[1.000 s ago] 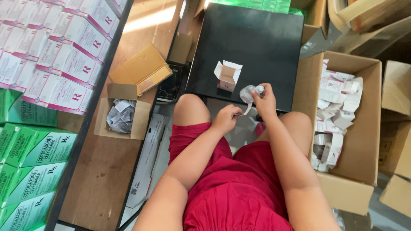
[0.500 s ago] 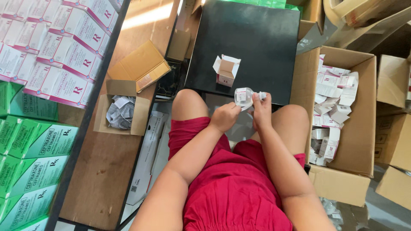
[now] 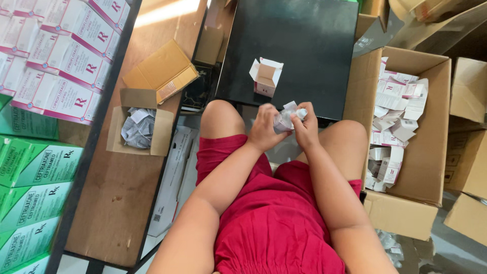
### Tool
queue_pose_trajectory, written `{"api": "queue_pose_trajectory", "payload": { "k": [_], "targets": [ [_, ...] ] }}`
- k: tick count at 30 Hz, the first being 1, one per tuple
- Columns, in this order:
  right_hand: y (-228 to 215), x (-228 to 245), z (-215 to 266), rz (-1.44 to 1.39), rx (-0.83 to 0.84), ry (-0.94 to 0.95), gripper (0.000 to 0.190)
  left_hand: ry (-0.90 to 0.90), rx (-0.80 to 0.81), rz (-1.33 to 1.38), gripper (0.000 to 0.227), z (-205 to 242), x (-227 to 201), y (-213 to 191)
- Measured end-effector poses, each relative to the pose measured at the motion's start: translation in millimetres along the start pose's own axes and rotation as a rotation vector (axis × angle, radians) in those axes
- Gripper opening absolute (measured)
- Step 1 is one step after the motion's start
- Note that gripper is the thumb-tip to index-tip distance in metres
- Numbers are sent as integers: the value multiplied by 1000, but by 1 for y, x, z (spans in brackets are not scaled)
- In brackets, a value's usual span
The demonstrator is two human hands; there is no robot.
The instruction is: The person sits on the floor and repeatedly picks up small white boxes and plastic-wrapped bottles from a nearby cardboard box. They open each box, insert the bottle, close the box, and place it on a shelf. The process is repeated for multiple units.
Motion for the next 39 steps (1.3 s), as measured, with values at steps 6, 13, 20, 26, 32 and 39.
{"api": "queue_pose_trajectory", "payload": {
  "k": [6, 13, 20, 26, 32, 39],
  "targets": [
    [13, 14, 0, 141, 202, -114, 25, -9, 87, 226, 109, -1, 4, 10],
    [23, -8, -3, -359, 222, 25, 52, -275, -20, 310, 97, 13, 41, 19],
    [34, -35, 6, -264, 311, 343, 66, -461, -100, 321, 84, 20, 90, 35],
    [25, -59, 4, -300, 226, 401, 67, -741, 62, 1184, 95, 35, 122, 86],
    [21, -83, 4, -292, 178, 483, 76, -433, 20, 806, 83, 22, 91, 56],
    [31, -70, 11, -332, 96, 472, 81, -195, -96, 166, 72, 10, 36, 12]
  ]
}}
Point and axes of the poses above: each hand's wrist, its own z-axis away from the middle knuckle, its own y-axis out of the palm, x = y × z, the point moved 8 cm from there along -z, towards the middle knuckle, and after that the axes turned 1 degree about x, right-handed, at the moved point
